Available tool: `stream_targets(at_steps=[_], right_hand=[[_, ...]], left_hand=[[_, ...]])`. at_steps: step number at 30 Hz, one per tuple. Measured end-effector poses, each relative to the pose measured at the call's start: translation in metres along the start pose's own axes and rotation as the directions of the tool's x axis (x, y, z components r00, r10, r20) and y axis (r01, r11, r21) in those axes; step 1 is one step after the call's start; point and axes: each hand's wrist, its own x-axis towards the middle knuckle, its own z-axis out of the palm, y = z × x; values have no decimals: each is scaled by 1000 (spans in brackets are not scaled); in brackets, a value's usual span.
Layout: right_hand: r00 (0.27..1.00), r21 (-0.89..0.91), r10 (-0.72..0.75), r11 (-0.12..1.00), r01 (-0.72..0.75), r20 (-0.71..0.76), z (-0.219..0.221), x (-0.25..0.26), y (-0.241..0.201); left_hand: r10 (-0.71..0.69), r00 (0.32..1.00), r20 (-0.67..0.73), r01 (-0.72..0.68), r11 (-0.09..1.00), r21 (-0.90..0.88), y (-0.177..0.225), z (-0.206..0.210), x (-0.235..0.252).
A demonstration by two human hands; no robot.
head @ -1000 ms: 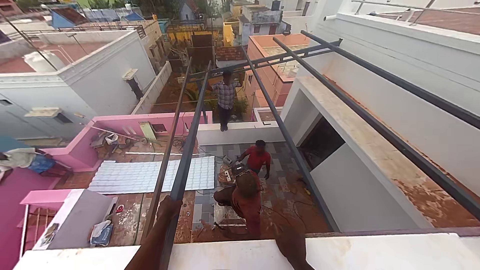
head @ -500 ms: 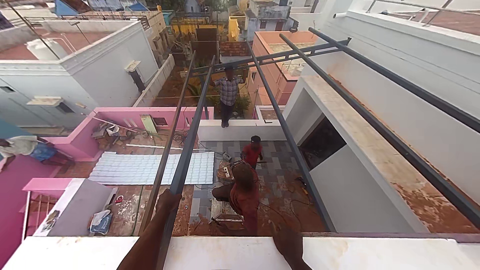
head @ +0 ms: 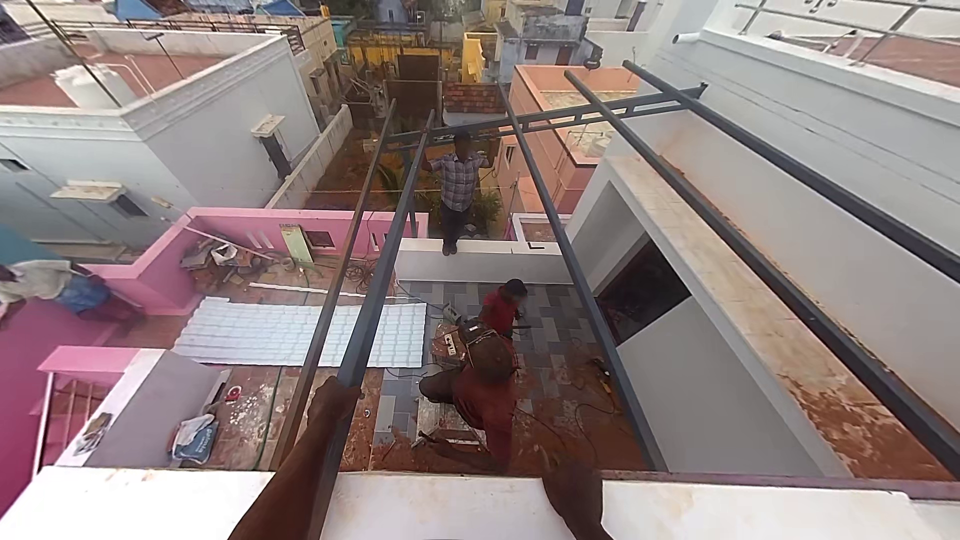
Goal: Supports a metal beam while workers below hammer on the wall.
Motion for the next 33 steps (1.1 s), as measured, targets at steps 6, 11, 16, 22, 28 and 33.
stream_targets(at_steps=[6,11,16,22,28,33], right_hand=[[1000,-5,7,1000,-7,5,1,1,-1],[1000,-13,-4,1000,3,-20,6,3,2],[1000,4,-13,1000,13,-27,4,1,1],[1000,0,-11,1000,11,-29,6,2,2],[1000,-3,0,1000,0,-10,7,2,2],[999,-13,-7,1000,6,-39,10,-1,4]], left_hand=[[1,1000,1,-1,1000,-5,-1,1,3],[-10,1000,-3,10,1000,6,-1,1,4],[5,1000,-8,-5,1000,-7,-2,1,3],[13,1000,-12,-13,1000,-5,-4,2,7],[6,1000,-5,-6,1000,4,-3,1,4],[3,1000,0,-3,1000,2,-4,1,2]])
